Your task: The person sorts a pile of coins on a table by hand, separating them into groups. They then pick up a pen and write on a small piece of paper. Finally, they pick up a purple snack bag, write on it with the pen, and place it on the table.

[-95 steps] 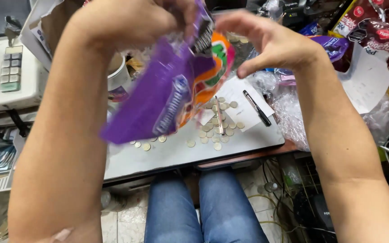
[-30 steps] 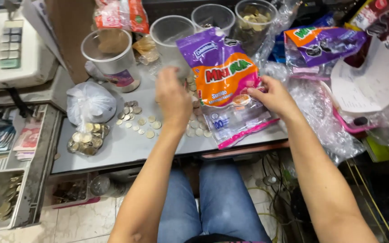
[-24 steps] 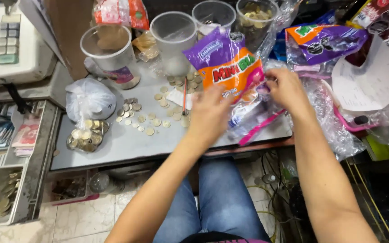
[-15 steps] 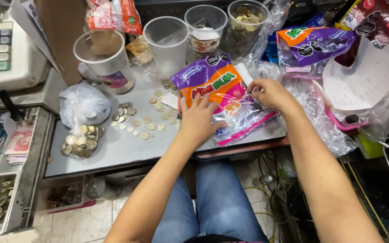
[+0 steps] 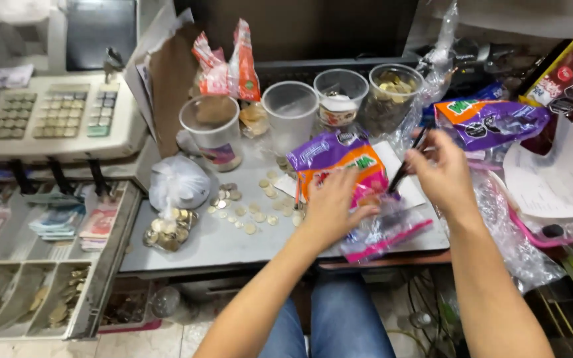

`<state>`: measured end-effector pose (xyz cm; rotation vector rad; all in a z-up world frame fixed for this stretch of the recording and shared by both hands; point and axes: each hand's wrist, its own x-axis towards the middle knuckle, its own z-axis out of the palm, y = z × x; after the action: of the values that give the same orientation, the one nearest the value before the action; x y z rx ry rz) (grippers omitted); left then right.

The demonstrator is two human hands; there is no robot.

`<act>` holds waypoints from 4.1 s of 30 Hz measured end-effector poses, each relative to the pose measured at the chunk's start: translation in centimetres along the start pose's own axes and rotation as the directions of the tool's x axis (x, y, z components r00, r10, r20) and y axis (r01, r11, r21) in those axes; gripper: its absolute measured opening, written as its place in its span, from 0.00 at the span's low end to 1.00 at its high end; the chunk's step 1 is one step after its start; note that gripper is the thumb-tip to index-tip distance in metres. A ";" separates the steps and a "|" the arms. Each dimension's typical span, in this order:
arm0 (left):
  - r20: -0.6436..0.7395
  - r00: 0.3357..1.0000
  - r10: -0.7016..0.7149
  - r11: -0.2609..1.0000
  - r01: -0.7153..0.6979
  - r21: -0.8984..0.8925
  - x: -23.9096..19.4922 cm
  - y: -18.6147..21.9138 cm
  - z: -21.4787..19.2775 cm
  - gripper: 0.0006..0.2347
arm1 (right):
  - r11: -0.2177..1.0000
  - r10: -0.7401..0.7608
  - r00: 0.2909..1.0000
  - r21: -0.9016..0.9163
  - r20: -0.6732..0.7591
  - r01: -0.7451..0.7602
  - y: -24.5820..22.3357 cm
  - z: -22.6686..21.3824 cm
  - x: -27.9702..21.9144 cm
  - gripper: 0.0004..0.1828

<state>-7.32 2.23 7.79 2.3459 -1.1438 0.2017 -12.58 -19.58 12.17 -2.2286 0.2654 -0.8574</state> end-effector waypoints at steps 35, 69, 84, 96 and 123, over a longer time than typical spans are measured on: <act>0.069 0.997 0.046 0.999 -0.044 -0.022 1.2 -1.5 6.0 0.31 | 0.468 0.377 0.886 0.769 0.272 -0.435 7.6 6.9 -5.8 0.11; 0.221 0.971 -0.089 0.995 0.097 -0.026 1.5 -1.9 5.4 0.44 | 0.933 0.242 0.964 0.247 0.111 -0.263 7.3 7.7 -6.2 0.02; 0.212 0.972 -0.106 0.994 0.112 -0.017 1.4 -1.7 5.2 0.43 | 0.932 0.284 0.958 0.220 0.047 -0.288 6.7 7.6 -6.2 0.01; 0.190 0.978 -0.087 0.995 0.093 -0.023 1.3 -1.8 4.9 0.43 | 0.925 0.306 0.952 0.242 -0.020 -0.293 7.7 8.1 -6.0 0.01; 0.182 0.978 -0.099 0.993 0.108 -0.043 1.2 -2.0 5.1 0.43 | 0.949 0.285 0.948 0.179 -0.146 -0.258 7.5 8.2 -6.1 0.03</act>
<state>-5.51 -0.20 3.08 2.4073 -1.0909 -0.0778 -11.43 -17.85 -0.32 -1.9186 0.5535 -0.8842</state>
